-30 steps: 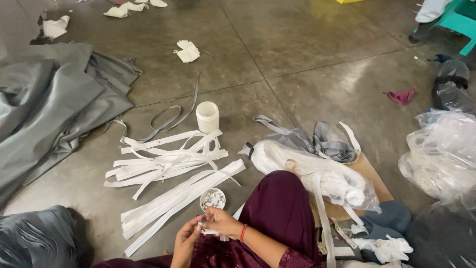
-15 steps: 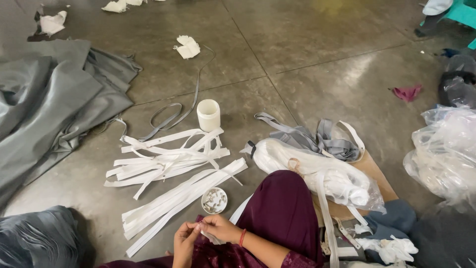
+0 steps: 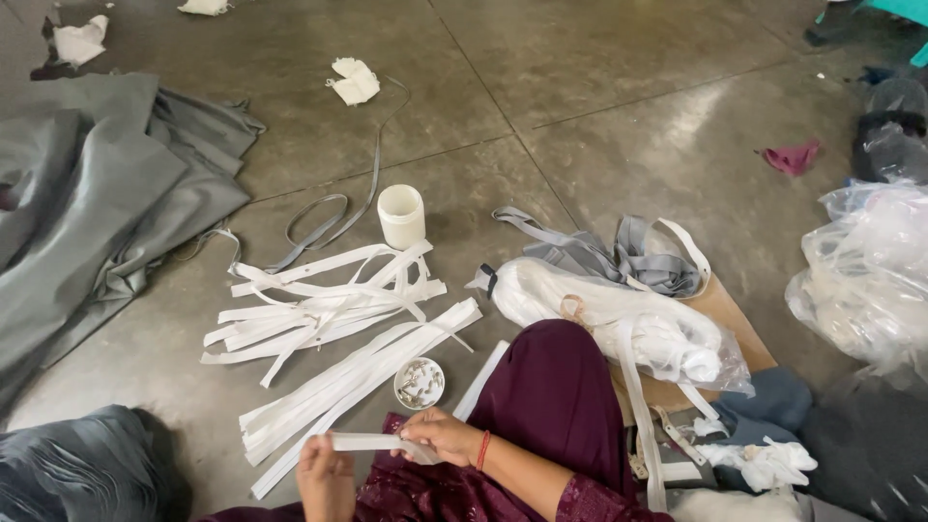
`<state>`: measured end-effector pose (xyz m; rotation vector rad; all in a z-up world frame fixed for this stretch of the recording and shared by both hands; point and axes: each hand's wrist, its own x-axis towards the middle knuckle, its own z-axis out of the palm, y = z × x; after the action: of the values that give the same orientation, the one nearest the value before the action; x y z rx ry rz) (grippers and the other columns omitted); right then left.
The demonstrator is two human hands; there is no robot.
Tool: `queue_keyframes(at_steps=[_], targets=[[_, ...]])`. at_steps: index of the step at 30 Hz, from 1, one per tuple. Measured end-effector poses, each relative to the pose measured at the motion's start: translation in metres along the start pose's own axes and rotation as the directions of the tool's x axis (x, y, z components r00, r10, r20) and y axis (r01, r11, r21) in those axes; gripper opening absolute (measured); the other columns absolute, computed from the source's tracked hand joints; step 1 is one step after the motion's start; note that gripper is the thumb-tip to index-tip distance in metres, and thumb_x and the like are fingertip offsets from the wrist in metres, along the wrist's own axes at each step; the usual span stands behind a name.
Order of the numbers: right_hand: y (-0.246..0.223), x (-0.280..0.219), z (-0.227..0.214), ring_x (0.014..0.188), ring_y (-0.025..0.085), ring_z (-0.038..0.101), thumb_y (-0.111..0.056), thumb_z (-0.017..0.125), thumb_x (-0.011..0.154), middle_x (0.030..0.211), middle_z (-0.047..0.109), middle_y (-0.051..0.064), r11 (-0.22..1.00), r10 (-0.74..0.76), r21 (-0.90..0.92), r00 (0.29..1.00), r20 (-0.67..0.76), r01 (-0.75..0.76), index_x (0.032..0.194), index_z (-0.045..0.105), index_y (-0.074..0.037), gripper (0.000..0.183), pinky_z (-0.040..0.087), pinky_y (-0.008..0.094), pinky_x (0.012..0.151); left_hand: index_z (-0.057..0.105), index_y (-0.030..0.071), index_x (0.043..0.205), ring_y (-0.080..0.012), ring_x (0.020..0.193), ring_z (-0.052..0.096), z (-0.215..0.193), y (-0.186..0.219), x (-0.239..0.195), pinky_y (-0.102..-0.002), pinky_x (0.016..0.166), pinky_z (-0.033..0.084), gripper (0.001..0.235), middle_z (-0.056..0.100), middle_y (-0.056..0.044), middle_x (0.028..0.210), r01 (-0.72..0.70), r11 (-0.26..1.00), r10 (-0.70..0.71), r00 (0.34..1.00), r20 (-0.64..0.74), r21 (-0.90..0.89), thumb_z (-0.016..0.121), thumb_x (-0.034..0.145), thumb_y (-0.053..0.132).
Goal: Attaching metal sliders to fabric strips for garment manufacturing.
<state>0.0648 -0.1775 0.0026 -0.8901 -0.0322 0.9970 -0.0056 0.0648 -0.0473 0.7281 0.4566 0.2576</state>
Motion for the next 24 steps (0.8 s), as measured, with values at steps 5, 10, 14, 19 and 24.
queue_keyframes(at_steps=[5, 10, 14, 19, 24], targets=[[-0.037, -0.018, -0.006, 0.064, 0.009, 0.060, -0.017, 0.066, 0.101, 0.080, 0.069, 0.007, 0.941, 0.015, -0.337, 0.997, -0.080, -0.042, 0.091, 0.070, -0.004, 0.017, 0.049, 0.023, 0.057, 0.062, 0.016, 0.096, -0.0080, 0.080, 0.062, 0.043, 0.086, -0.022, -0.026, 0.074, 0.049, 0.009, 0.067, 0.004, 0.091, -0.112, 0.988, 0.083, 0.966, -0.246, -0.106, 0.060, 0.102, 0.022], [-0.092, -0.038, -0.025, 0.075, 0.005, 0.060, -0.007, 0.075, 0.094, 0.082, 0.067, -0.003, 0.792, -0.133, -0.594, 0.989, 0.064, 0.145, 0.086, 0.064, -0.007, 0.013, 0.050, 0.021, 0.066, 0.060, 0.017, 0.098, -0.0043, 0.064, 0.046, 0.005, 0.093, -0.018, -0.022, 0.056, 0.035, 0.010, 0.050, 0.009, 0.076, -0.222, 0.971, 0.192, 0.947, -0.259, -0.094, 0.065, 0.104, 0.022], [-0.153, -0.046, -0.050, 0.083, 0.007, 0.059, -0.002, 0.078, 0.086, 0.087, 0.066, -0.003, 0.702, -0.174, -0.689, 0.981, 0.082, 0.182, 0.091, 0.069, -0.004, 0.010, 0.049, 0.024, 0.076, 0.058, 0.013, 0.095, -0.0040, 0.063, 0.043, 0.014, 0.116, -0.008, -0.021, 0.052, 0.032, 0.014, 0.045, 0.008, 0.072, -0.214, 0.974, 0.181, 0.929, -0.323, -0.070, 0.065, 0.102, 0.022], [-0.221, -0.018, -0.067, 0.088, 0.007, 0.061, -0.005, 0.078, 0.083, 0.090, 0.070, -0.003, 0.496, -0.268, -0.851, 0.963, 0.039, 0.173, 0.089, 0.073, -0.004, 0.008, 0.048, 0.026, 0.083, 0.061, 0.011, 0.097, -0.0034, 0.062, 0.044, 0.019, 0.146, 0.049, -0.020, 0.051, 0.033, 0.014, 0.049, 0.007, 0.074, -0.219, 0.976, 0.213, 0.930, -0.300, 0.012, 0.067, 0.101, 0.022], [-0.254, 0.034, 0.010, 0.101, 0.033, 0.062, -0.014, 0.082, 0.078, 0.107, 0.068, 0.013, -0.361, -0.690, -0.917, 0.613, 0.385, 0.169, 0.103, 0.074, -0.008, 0.027, 0.047, 0.041, 0.091, 0.064, 0.002, 0.131, -0.0056, 0.077, 0.049, 0.030, 0.163, 0.122, -0.022, 0.061, 0.036, 0.037, 0.061, 0.003, 0.097, -0.341, 0.932, 0.362, 0.896, -0.258, 0.125, 0.077, 0.103, 0.023]])
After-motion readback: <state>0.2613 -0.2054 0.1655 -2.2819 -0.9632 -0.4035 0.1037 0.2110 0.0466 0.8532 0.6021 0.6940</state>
